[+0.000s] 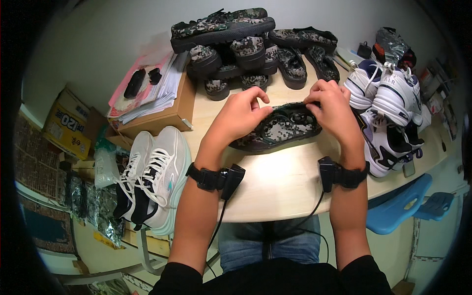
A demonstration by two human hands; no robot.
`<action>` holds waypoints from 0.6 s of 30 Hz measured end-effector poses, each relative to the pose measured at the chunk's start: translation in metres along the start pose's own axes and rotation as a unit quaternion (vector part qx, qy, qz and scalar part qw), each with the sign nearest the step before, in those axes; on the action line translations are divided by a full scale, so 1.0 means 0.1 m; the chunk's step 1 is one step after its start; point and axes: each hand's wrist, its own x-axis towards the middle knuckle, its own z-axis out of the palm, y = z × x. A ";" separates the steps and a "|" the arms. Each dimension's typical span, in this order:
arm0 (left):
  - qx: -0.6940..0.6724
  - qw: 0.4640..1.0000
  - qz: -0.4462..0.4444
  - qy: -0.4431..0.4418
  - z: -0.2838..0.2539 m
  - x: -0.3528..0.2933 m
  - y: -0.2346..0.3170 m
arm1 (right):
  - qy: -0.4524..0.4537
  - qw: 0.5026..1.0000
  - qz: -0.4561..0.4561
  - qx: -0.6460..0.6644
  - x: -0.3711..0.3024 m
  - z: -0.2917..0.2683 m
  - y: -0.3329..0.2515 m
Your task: The person is lacing a pair of camouflage-patterned sneakers on a desk.
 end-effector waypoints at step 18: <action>0.092 0.992 0.050 -0.064 0.15 0.01 -0.19 | -0.221 0.963 0.059 -0.144 -0.03 0.17 -0.20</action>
